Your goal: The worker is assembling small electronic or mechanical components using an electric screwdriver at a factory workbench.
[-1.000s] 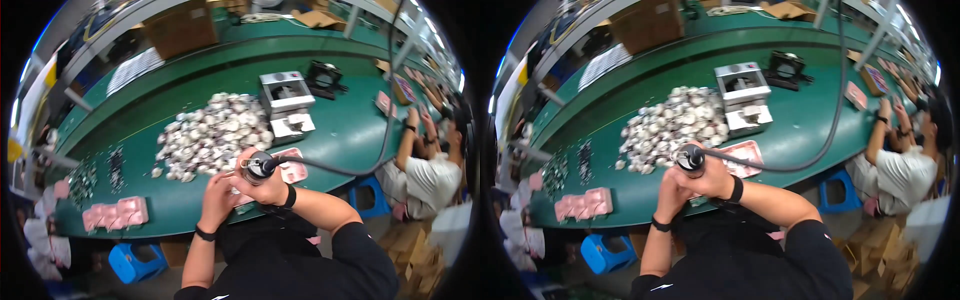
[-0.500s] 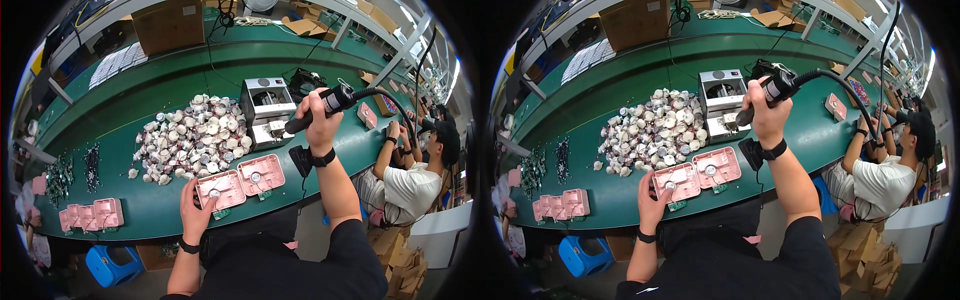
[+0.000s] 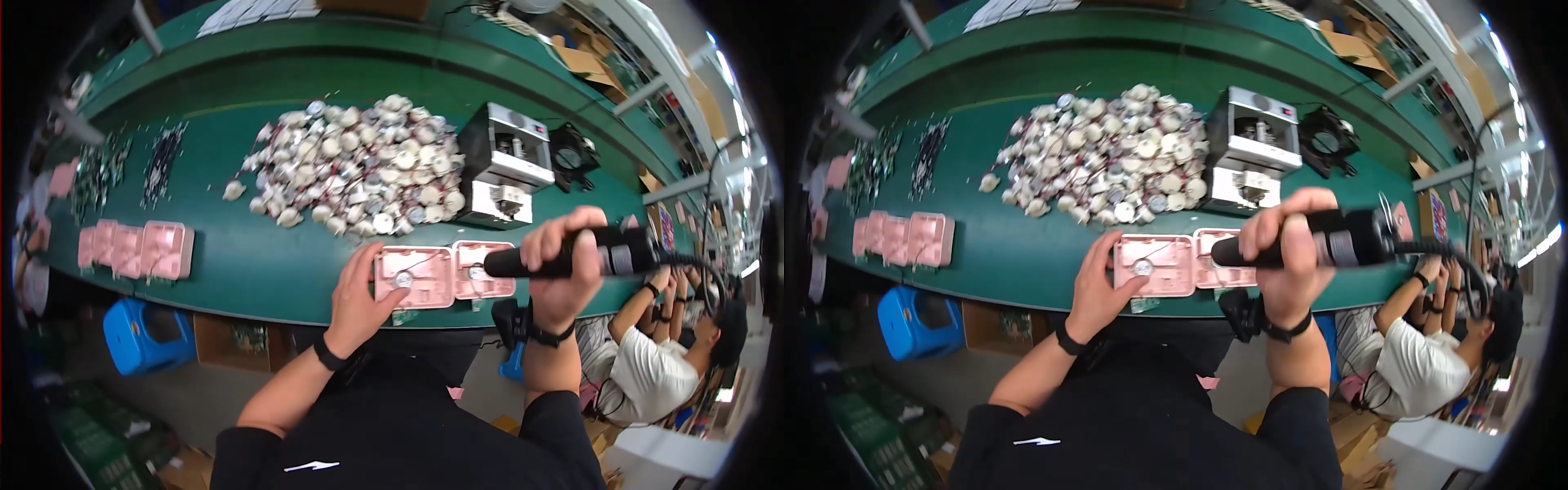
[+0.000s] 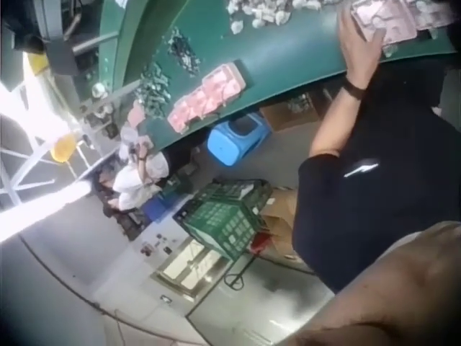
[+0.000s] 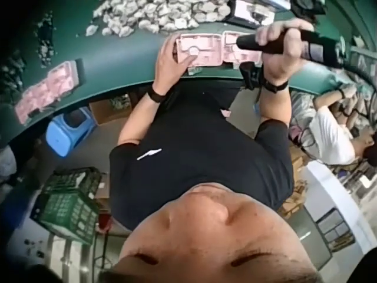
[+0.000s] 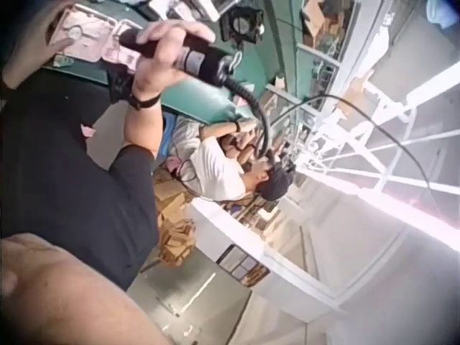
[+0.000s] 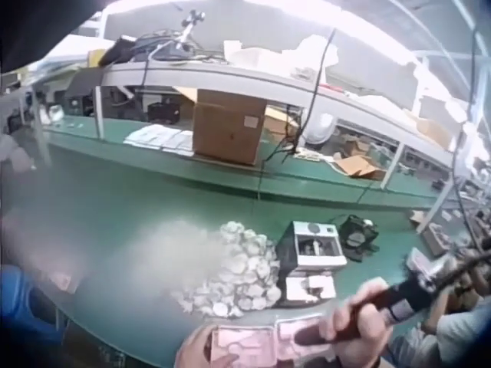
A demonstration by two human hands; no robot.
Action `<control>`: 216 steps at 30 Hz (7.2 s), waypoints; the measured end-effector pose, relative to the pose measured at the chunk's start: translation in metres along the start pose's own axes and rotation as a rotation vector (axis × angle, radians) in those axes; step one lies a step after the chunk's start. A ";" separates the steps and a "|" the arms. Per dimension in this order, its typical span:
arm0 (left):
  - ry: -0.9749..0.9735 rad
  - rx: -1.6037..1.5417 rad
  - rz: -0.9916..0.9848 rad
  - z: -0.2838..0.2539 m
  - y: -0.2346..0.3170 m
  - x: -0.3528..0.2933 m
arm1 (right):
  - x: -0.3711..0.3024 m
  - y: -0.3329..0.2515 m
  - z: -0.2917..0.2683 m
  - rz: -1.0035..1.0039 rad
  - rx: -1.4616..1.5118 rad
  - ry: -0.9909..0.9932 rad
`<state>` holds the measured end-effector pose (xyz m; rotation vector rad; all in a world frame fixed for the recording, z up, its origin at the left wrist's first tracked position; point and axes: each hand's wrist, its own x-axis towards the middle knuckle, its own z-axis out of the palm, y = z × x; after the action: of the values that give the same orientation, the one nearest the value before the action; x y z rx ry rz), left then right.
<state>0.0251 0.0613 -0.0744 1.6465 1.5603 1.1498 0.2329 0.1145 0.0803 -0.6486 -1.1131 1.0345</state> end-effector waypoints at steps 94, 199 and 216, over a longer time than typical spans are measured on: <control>0.051 -0.440 -0.307 -0.010 -0.018 -0.016 | 0.032 0.017 -0.329 -0.110 -1.916 0.535; -0.196 -1.123 -0.692 -0.174 -0.023 0.035 | -0.018 0.056 -0.089 -0.048 -0.299 0.226; -0.498 -0.464 -0.240 -0.040 0.040 0.031 | -0.030 0.055 -0.090 -0.081 -0.292 0.186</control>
<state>0.0070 0.0802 -0.0154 1.2662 1.0417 0.8131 0.2966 0.1157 -0.0094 -0.9068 -1.1255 0.7316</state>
